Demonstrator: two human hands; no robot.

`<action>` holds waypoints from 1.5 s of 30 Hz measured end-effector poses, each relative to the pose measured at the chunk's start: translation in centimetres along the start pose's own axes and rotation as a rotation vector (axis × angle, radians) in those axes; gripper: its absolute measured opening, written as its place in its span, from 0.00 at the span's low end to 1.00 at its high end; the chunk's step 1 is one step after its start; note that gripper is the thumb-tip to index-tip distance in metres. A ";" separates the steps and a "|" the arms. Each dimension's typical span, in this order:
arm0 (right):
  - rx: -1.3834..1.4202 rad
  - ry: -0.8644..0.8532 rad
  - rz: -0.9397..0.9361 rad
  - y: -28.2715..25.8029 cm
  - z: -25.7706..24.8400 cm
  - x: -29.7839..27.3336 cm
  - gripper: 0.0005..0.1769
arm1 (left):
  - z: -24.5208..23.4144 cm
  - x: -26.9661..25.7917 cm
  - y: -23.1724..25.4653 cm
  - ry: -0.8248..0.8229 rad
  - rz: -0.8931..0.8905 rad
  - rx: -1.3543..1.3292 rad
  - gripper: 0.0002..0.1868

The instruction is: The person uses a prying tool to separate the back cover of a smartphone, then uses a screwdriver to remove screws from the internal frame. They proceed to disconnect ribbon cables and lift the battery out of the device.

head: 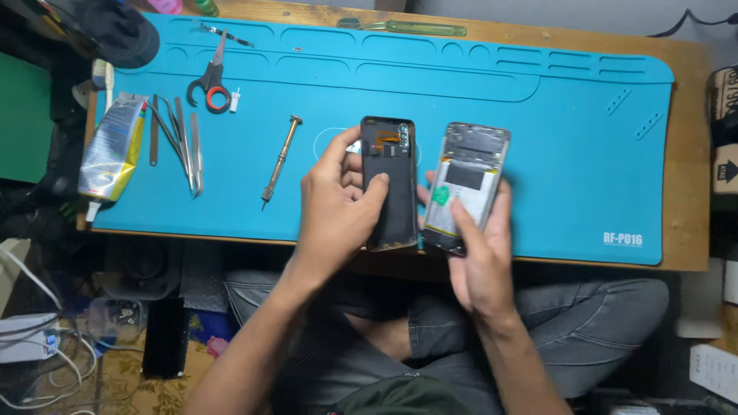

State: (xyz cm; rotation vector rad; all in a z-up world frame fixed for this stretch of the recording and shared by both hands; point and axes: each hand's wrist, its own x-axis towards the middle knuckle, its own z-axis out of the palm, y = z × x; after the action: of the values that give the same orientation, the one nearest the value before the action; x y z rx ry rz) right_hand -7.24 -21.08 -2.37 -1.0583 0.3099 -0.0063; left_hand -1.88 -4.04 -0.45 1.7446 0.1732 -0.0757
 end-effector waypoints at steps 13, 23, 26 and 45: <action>-0.154 0.193 -0.094 -3.2 -2.1 0.2 0.28 | 2.4 1.5 -4.3 0.040 0.327 0.577 0.27; -0.097 -0.032 -0.166 -0.7 -2.6 1.5 0.32 | -3.9 2.5 -5.0 0.044 0.580 0.643 0.16; -0.107 -0.036 -0.153 -0.7 -3.1 1.6 0.31 | -2.9 3.3 -6.2 0.047 0.535 0.632 0.14; -0.040 -0.074 -0.134 -0.1 -4.1 2.0 0.33 | -11.6 2.8 -0.8 0.027 -0.164 -0.202 0.02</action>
State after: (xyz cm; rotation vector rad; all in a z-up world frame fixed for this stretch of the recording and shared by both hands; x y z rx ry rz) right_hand -6.36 -24.96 -4.68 -1.1150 0.1728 -0.0814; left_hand 0.21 7.72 0.48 1.5287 0.3328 -0.1494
